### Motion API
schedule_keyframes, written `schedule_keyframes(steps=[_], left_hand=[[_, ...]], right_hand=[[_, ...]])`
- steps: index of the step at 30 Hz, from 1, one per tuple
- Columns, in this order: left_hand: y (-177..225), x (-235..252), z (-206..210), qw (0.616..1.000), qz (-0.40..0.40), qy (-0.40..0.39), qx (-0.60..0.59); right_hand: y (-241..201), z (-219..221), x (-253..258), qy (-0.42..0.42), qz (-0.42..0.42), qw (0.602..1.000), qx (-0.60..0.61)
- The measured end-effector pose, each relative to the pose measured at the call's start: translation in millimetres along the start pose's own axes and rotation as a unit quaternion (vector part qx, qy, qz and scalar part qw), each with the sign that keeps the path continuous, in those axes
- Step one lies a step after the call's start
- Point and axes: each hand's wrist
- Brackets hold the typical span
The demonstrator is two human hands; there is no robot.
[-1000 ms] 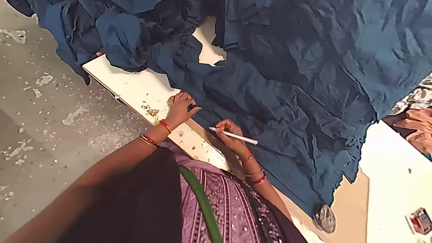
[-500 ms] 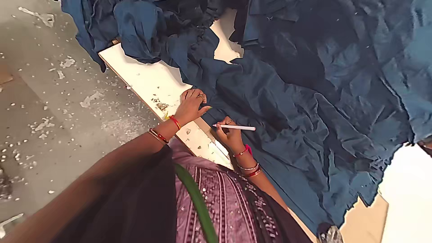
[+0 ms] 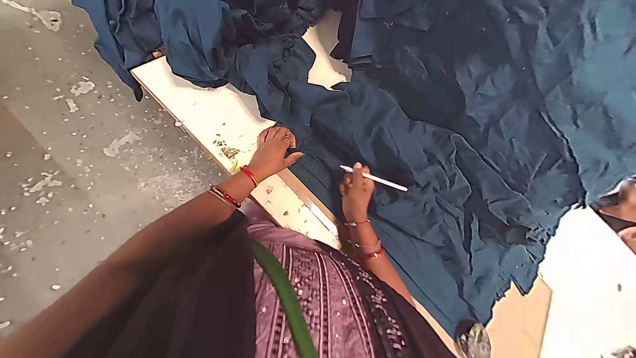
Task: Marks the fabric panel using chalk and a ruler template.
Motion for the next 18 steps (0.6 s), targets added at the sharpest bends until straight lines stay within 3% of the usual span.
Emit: schedule_keyframes(steps=[2,6,12,18], left_hand=[[0,1,0,1.000,0.001,0.002,-0.006],[0,-1,-2,1.000,0.010,0.007,-0.021],[0,-7,0,1.000,0.018,0.017,0.001],[6,-10,-3,1.000,0.014,0.004,0.005]], right_hand=[[-16,-28,-10,-0.049,0.013,0.996,0.068],[1,-79,-37,-0.178,-0.112,0.975,-0.067],[23,-75,-52,-0.147,-0.136,0.976,-0.079],[23,-63,-56,-0.112,-0.271,0.904,-0.311]])
Point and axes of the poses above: each hand's wrist, its own x-axis towards the middle knuckle, its own z-axis out of the palm, y = z × x, and after that the axes turned 4 degrees about y, right-handed
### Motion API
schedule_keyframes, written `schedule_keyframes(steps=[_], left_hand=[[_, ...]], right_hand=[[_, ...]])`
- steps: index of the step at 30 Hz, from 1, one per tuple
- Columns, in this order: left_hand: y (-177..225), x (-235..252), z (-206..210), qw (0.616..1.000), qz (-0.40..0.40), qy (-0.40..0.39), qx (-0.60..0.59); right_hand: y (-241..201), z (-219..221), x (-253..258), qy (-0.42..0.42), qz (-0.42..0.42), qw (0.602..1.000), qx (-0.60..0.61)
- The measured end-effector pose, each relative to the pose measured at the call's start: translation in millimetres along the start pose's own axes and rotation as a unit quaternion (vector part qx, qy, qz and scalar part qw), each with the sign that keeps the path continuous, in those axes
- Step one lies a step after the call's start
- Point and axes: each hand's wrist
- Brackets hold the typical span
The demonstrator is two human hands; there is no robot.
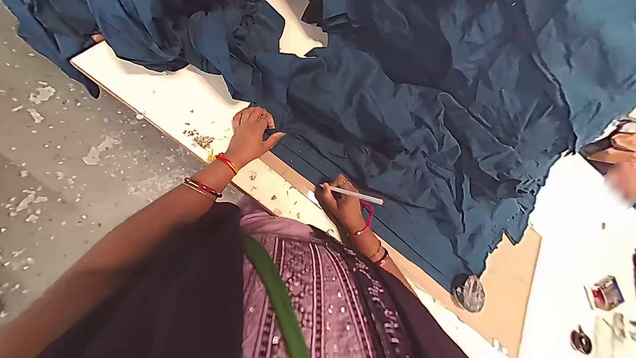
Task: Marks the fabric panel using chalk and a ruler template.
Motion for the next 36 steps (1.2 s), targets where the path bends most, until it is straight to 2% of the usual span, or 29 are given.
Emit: schedule_keyframes(steps=[4,5,9,11,13,15,16,18,20,22,30,34,36], left_hand=[[12,-9,-14,1.000,0.015,-0.002,0.005],[18,-13,-19,1.000,0.013,-0.010,0.008],[19,1,-15,0.999,-0.028,-0.025,-0.010],[9,5,-8,1.000,-0.021,-0.019,-0.012],[-5,7,2,1.000,0.002,-0.002,-0.002],[-8,9,3,1.000,-0.004,-0.003,-0.003],[-8,10,3,1.000,-0.007,-0.003,-0.004],[-5,4,0,1.000,0.003,0.000,-0.008],[-5,-1,0,1.000,0.022,0.003,-0.008],[-4,-1,-1,1.000,0.030,-0.003,-0.004],[-6,3,1,1.000,0.021,-0.002,0.004],[-8,8,2,1.000,0.013,-0.004,0.003],[-7,8,2,1.000,0.013,-0.004,0.006]], right_hand=[[4,9,13,0.125,0.118,0.985,0.022],[6,9,14,0.130,0.137,0.981,0.036],[2,13,16,0.114,0.104,0.988,-0.017],[3,14,19,0.128,0.120,0.984,-0.028],[-1,7,21,0.174,0.223,0.956,0.077],[-13,-13,23,0.227,0.306,0.886,0.265],[-20,-28,18,0.231,0.307,0.865,0.321],[-23,-53,-3,0.200,0.264,0.879,0.343],[-17,-66,-29,0.152,0.231,0.913,0.300],[-8,-65,-47,0.134,0.234,0.921,0.280],[-1,-45,-63,0.173,0.196,0.954,0.148],[-2,-44,-63,0.125,0.168,0.978,0.014],[-9,-40,-58,0.129,0.170,0.974,-0.075]])
Point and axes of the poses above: each hand's wrist, its own x-axis towards the middle knuckle, its own z-axis out of the palm, y = z × x, and after that the axes turned 4 degrees about y, right-handed
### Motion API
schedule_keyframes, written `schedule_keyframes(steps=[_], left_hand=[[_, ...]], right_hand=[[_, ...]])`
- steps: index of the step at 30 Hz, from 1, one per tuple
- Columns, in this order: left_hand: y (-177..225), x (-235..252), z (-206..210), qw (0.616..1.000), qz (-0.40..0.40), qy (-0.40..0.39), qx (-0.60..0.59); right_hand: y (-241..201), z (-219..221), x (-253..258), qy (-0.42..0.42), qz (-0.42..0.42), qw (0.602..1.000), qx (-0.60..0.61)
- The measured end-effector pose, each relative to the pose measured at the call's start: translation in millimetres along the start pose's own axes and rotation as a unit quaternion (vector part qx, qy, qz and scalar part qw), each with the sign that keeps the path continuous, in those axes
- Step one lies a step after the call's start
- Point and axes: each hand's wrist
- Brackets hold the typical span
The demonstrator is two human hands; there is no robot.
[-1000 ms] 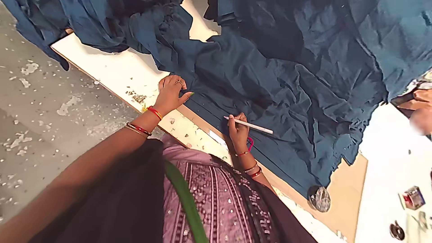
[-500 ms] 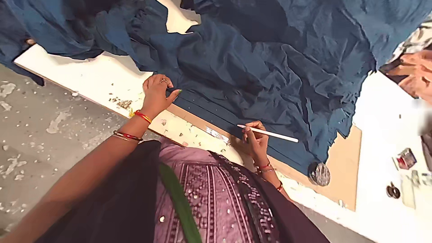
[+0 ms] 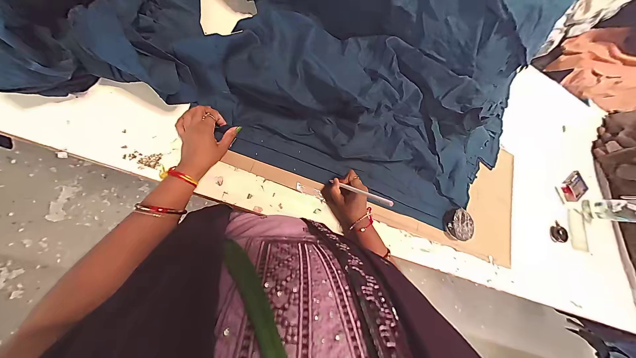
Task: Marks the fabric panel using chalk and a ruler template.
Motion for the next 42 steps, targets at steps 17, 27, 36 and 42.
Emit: schedule_keyframes(steps=[17,27,36,42], left_hand=[[-1,2,0,1.000,-0.009,-0.007,-0.006],[-6,1,3,1.000,0.010,-0.012,0.015],[-4,0,2,1.000,-0.002,-0.011,0.027],[-7,0,3,1.000,0.008,-0.005,0.019]], right_hand=[[-5,7,28,0.210,0.234,0.930,0.191],[44,-73,-38,0.091,0.133,0.962,0.222],[30,-59,-33,0.082,0.043,0.993,-0.078],[42,-54,-15,0.165,0.144,0.975,0.028]])
Point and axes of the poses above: each hand's wrist, its own x-axis towards the middle knuckle, its own z-axis out of the palm, y = z × x, and after that the axes turned 4 degrees about y, right-handed
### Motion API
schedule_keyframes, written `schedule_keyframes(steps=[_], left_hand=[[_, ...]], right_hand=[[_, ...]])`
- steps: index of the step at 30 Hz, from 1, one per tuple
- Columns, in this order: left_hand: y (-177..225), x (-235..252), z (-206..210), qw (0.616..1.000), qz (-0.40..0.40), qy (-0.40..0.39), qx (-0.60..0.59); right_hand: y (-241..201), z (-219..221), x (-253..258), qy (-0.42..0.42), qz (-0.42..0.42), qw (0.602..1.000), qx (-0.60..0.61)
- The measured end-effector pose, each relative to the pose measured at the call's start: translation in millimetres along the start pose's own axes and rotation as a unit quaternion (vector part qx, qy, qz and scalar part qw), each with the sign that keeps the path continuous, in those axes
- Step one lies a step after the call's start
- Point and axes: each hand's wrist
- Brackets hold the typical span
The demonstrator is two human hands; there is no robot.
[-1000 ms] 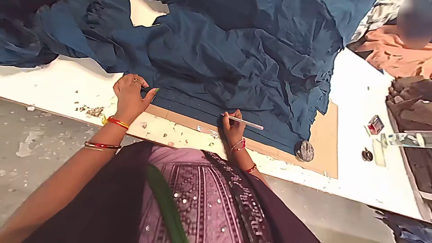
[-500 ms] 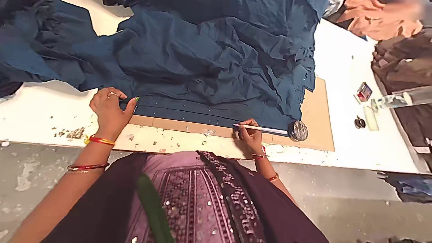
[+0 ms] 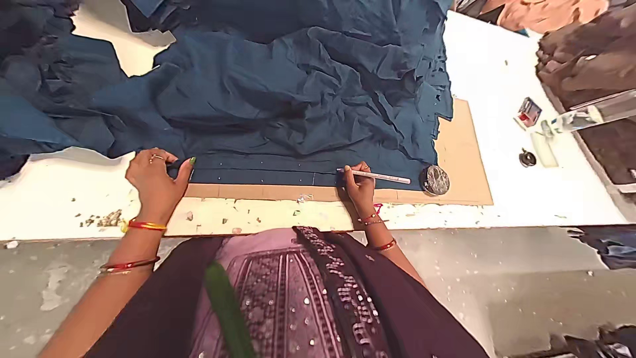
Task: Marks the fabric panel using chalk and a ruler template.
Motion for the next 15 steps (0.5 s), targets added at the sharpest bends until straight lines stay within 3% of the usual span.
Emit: schedule_keyframes(steps=[4,9,11,13,15], left_hand=[[-1,1,2,1.000,-0.006,0.001,0.003],[0,1,1,1.000,-0.008,-0.007,0.011],[0,0,1,1.000,-0.004,-0.007,0.012],[-1,2,1,1.000,0.003,-0.004,0.015],[0,1,0,1.000,0.009,0.001,0.014]], right_hand=[[0,2,2,-0.032,-0.036,0.998,-0.033],[-7,9,7,-0.014,-0.039,0.994,-0.097],[-7,3,8,0.029,0.036,0.999,-0.012],[-5,-14,7,0.092,0.128,0.977,0.144],[-3,-44,1,0.102,0.160,0.961,0.202]])
Point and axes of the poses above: each hand's wrist, its own x-axis towards the middle knuckle, its own z-axis out of the palm, y = z × x, and after that the axes turned 4 degrees about y, right-handed
